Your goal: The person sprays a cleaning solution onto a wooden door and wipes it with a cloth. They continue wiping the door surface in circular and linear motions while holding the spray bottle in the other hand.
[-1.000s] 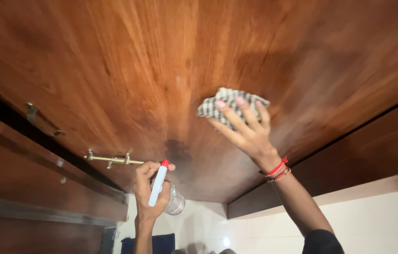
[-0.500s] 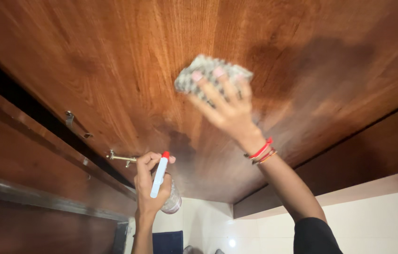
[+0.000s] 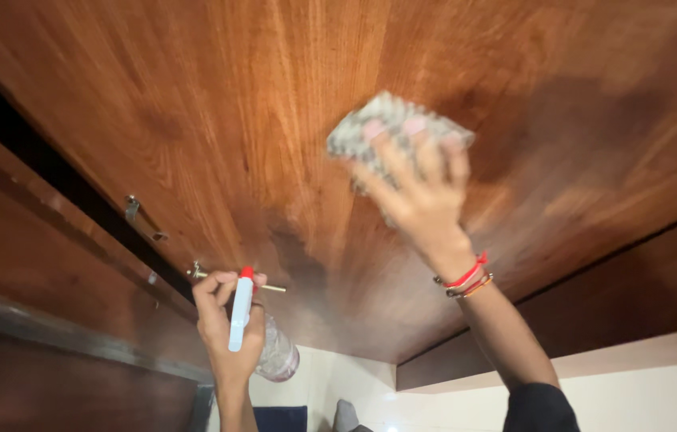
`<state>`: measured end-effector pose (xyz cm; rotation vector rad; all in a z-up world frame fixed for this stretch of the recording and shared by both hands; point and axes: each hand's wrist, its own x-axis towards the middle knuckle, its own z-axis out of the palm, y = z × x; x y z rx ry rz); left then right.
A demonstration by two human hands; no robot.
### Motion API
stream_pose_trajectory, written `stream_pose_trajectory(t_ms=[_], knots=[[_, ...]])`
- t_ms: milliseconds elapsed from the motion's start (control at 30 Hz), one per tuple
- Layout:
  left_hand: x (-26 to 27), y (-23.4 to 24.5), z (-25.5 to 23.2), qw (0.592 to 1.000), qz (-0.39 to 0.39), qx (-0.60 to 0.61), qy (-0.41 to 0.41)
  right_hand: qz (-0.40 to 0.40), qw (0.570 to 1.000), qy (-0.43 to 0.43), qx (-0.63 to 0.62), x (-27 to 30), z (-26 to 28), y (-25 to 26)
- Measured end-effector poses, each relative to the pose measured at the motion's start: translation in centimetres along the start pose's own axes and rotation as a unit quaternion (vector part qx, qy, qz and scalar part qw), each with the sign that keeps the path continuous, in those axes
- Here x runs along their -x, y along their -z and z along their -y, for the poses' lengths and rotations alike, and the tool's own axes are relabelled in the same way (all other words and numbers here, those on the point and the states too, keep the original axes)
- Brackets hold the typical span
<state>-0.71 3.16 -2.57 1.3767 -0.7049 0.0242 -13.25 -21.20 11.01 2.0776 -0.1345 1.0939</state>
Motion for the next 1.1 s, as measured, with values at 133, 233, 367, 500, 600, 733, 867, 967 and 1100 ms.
stream_pose_trajectory(t_ms=[133,233,367,500,600,733,867,967,1100], knots=[[-0.1,0.2,-0.2,1.000,-0.017,0.011,0.013,-0.019,0.978,-0.208,0.023,-1.5,-0.4,1.4],[-0.1,0.0,0.1,0.999,-0.036,0.012,0.021,-0.049,0.962,-0.269,0.001,-1.7,0.5,1.1],[-0.1,0.3,0.5,0.998,-0.059,0.019,0.024,-0.083,0.960,-0.266,-0.021,-1.7,1.8,-0.4],[-0.8,0.3,1.0,0.997,-0.066,0.021,0.035,-0.054,0.985,-0.162,-0.028,-1.2,3.4,-1.7],[-1.6,0.4,1.6,0.997,-0.056,0.034,0.029,-0.040,0.992,-0.113,-0.024,-1.0,4.5,-2.4],[-3.3,0.6,2.1,0.998,-0.032,0.050,0.016,-0.036,0.985,-0.166,-0.018,-2.5,4.7,-2.2],[-4.1,0.3,2.5,0.997,-0.014,0.073,0.023,-0.046,0.982,-0.182,-0.030,-5.5,5.1,-2.5],[-4.4,0.0,3.1,0.996,0.009,0.092,0.019,-0.045,0.992,-0.106,-0.047,-6.9,6.2,-3.7],[-5.2,0.1,4.0,0.995,0.027,0.099,0.017,0.050,0.991,0.068,-0.107,-6.0,7.8,-4.2]])
